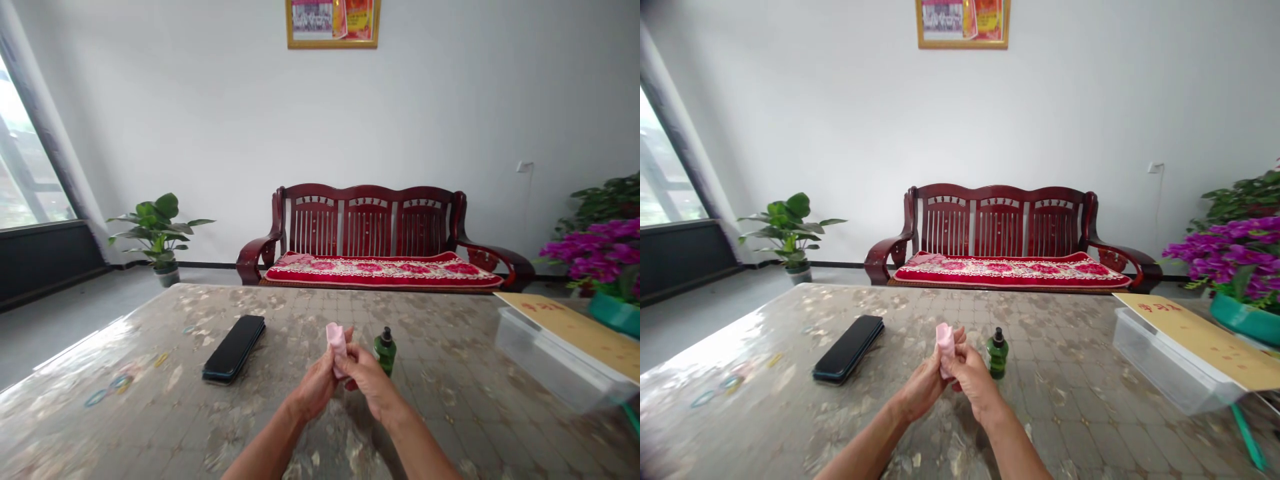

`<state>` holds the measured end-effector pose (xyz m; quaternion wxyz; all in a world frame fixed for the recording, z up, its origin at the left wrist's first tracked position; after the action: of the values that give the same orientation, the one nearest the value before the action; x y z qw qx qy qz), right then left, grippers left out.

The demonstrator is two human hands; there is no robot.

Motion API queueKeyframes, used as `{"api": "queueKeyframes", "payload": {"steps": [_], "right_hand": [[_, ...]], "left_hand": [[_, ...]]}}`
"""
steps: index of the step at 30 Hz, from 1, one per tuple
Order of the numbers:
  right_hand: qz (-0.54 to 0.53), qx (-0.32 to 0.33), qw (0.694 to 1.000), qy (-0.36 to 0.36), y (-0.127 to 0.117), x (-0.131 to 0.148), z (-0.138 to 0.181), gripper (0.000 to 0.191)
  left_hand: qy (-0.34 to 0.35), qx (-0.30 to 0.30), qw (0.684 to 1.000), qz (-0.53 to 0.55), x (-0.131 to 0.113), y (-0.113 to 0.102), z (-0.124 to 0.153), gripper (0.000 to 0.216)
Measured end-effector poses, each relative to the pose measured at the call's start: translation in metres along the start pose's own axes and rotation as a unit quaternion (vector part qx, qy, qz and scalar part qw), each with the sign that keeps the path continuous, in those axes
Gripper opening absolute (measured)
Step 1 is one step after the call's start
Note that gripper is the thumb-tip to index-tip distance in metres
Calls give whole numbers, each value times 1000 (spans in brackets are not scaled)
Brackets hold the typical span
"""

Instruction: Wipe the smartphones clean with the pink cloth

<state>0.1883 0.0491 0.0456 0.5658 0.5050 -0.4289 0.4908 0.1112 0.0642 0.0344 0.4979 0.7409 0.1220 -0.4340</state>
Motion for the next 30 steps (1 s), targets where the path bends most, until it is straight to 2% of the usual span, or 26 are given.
{"api": "queueKeyframes", "payload": {"steps": [3, 5, 7, 10, 14, 21, 25, 30], "right_hand": [[-102, 56, 990, 82, 5, -16, -2, 46], [-135, 75, 982, 106, 7, -20, -3, 46], [-114, 70, 988, 82, 8, -19, -3, 47], [-54, 28, 998, 26, 7, -14, -2, 49], [-68, 8, 998, 6, 7, -12, 2, 50], [-5, -34, 998, -58, -4, -3, 2, 43], [-13, -14, 998, -67, -2, -6, -2, 41], [-4, -45, 997, -65, -5, -9, -2, 42]], "left_hand": [[-16, -15, 1000, -2, 0, -2, 1, 65], [-25, -26, 999, 6, 0, -4, 2, 63], [-22, -33, 999, 10, -1, -7, 2, 61], [-16, -36, 999, 5, 0, -9, 2, 61], [4, -57, 998, 14, -3, -10, 2, 58], [9, -27, 999, 34, 1, -6, -2, 60], [-8, -30, 998, 56, 5, -9, -3, 58], [-3, -32, 998, 47, 6, -8, -2, 59]]}}
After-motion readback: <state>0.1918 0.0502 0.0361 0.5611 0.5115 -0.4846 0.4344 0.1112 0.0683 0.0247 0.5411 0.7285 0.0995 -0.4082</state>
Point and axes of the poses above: each hand's wrist, its own z-axis away from the middle knuckle, its own y-axis out of the palm, x = y × z, the point moved 8 cm from there along -z, towards the middle knuckle, and after that the axes turned 2 degrees about z, right-handed, at the moved point
